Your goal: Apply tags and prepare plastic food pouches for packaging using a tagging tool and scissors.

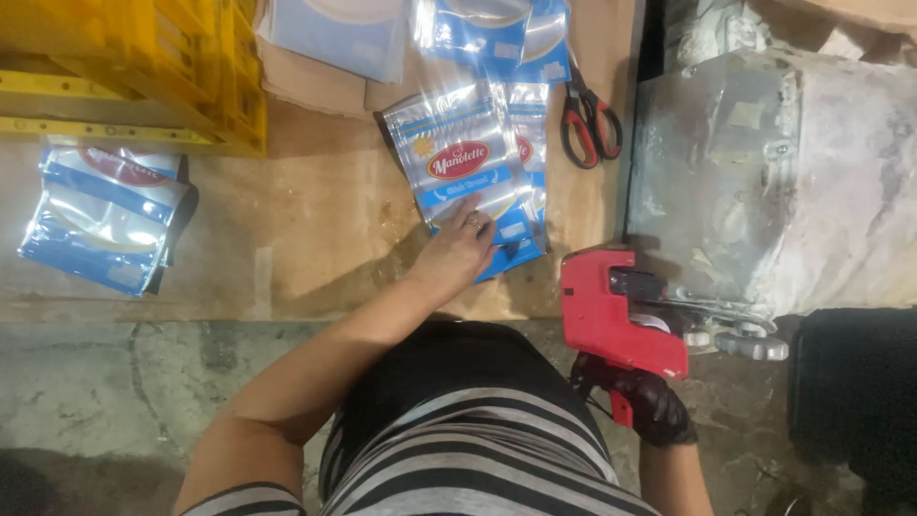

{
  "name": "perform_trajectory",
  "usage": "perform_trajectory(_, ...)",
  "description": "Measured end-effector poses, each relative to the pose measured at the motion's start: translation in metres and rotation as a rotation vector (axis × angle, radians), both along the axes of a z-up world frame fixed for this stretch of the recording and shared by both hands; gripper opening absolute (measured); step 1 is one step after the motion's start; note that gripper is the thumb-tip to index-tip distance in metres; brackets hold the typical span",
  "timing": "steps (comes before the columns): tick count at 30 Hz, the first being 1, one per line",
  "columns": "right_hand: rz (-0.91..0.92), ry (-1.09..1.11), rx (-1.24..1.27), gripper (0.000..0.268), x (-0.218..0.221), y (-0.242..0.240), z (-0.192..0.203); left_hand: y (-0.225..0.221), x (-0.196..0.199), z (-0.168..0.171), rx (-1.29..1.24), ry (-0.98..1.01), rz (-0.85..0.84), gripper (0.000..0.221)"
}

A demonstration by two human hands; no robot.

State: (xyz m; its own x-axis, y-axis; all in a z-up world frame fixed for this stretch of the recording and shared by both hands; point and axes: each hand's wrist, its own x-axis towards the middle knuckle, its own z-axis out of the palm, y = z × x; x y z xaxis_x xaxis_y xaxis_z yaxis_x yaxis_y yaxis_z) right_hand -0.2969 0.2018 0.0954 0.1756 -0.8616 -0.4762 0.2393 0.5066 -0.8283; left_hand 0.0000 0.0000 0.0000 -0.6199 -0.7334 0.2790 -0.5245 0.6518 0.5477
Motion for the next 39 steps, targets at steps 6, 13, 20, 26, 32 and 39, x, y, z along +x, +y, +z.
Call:
perform_trajectory(6, -0.053, -0.298, -0.057, 0.054, -0.006, -0.010, -0.011, 0.000, -0.004, 0.012, -0.063, -0.055, 0.017, 0.040)
perform_trajectory(13, -0.090, -0.254, -0.044, 0.047, 0.012, -0.023, 0.002, 0.023, -0.019, 0.127, 0.601, 0.480, -0.038, 0.055)
perform_trajectory(20, -0.151, -0.222, -0.050, 0.041, 0.042, -0.035, 0.014, 0.033, -0.061, 0.142, 0.588, 0.856, -0.018, 0.090)
perform_trajectory(26, -0.186, -0.212, -0.045, 0.035, 0.069, -0.048, 0.025, 0.011, -0.080, 0.162, 1.113, 1.111, 0.048, 0.052)
perform_trajectory(32, -0.260, -0.196, -0.044, 0.030, 0.079, -0.045, 0.034, 0.019, -0.087, 0.139, 1.134, 1.069, 0.035, 0.045)
perform_trajectory(39, -0.260, -0.295, -0.089, 0.031, 0.070, -0.069, 0.040, -0.018, -0.072, 0.153, 1.048, 0.655, -0.052, 0.071)
